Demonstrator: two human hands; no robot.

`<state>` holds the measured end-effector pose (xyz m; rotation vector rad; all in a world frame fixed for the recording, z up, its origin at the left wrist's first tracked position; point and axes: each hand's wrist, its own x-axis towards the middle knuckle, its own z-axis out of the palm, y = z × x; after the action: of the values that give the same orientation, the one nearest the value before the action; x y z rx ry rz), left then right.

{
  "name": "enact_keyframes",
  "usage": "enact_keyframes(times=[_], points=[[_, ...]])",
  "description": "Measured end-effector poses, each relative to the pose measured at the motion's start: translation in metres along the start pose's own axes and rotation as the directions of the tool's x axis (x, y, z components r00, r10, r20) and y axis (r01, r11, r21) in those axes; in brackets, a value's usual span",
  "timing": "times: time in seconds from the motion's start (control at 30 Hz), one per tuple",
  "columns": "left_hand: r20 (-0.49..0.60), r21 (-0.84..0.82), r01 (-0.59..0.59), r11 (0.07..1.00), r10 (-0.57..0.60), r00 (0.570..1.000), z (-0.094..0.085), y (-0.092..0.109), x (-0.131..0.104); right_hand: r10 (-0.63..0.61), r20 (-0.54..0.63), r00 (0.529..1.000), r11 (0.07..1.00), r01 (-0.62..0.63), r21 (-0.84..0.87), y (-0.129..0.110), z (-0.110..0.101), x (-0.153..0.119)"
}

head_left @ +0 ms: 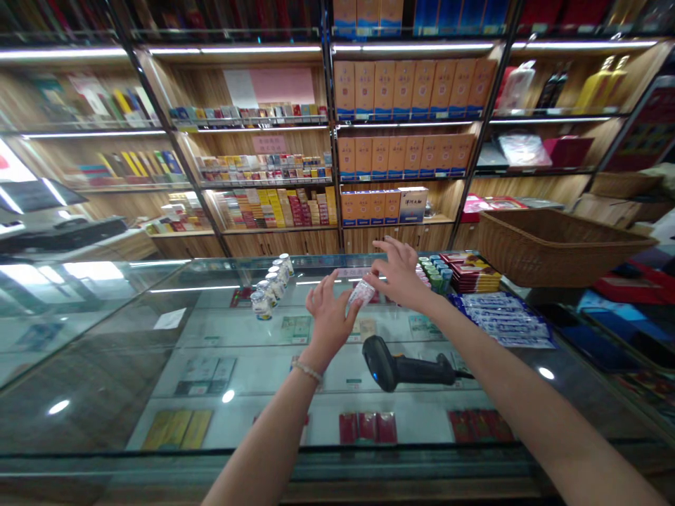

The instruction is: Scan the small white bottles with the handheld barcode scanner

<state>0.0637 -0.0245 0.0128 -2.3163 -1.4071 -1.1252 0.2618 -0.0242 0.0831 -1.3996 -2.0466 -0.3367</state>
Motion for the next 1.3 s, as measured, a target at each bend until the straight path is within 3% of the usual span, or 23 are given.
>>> enact_keyframes(times=[0.37,0.63,0.9,1.07,1.3], points=[[-0.138,0.087,0.061,0.994,-0.048,0.989,-0.007,0.007,0.000,0.031,-0.090,0.995,0.996,-0.039,-0.085,-0.023,-0.007,0.014],[-0.091,0.002,0.083,0.997,-0.083,0.992,-0.004,0.005,0.000,0.057,-0.148,0.987,0.996,-0.066,-0.059,-0.031,-0.003,0.011],[-0.074,-0.156,0.129,0.979,-0.142,0.987,0.002,-0.001,0.005,0.144,-0.096,0.985,0.979,-0.127,0.162,-0.012,0.008,-0.013],[-0.022,-0.169,0.075,0.983,-0.080,0.997,0.006,0.000,0.002,0.156,-0.073,0.985,0.974,-0.141,0.179,-0.010,0.017,-0.032],[0.093,-0.134,0.038,0.990,-0.025,0.995,0.003,0.013,0.014,0.231,-0.147,0.962,0.960,-0.200,0.198,-0.001,0.015,-0.049]])
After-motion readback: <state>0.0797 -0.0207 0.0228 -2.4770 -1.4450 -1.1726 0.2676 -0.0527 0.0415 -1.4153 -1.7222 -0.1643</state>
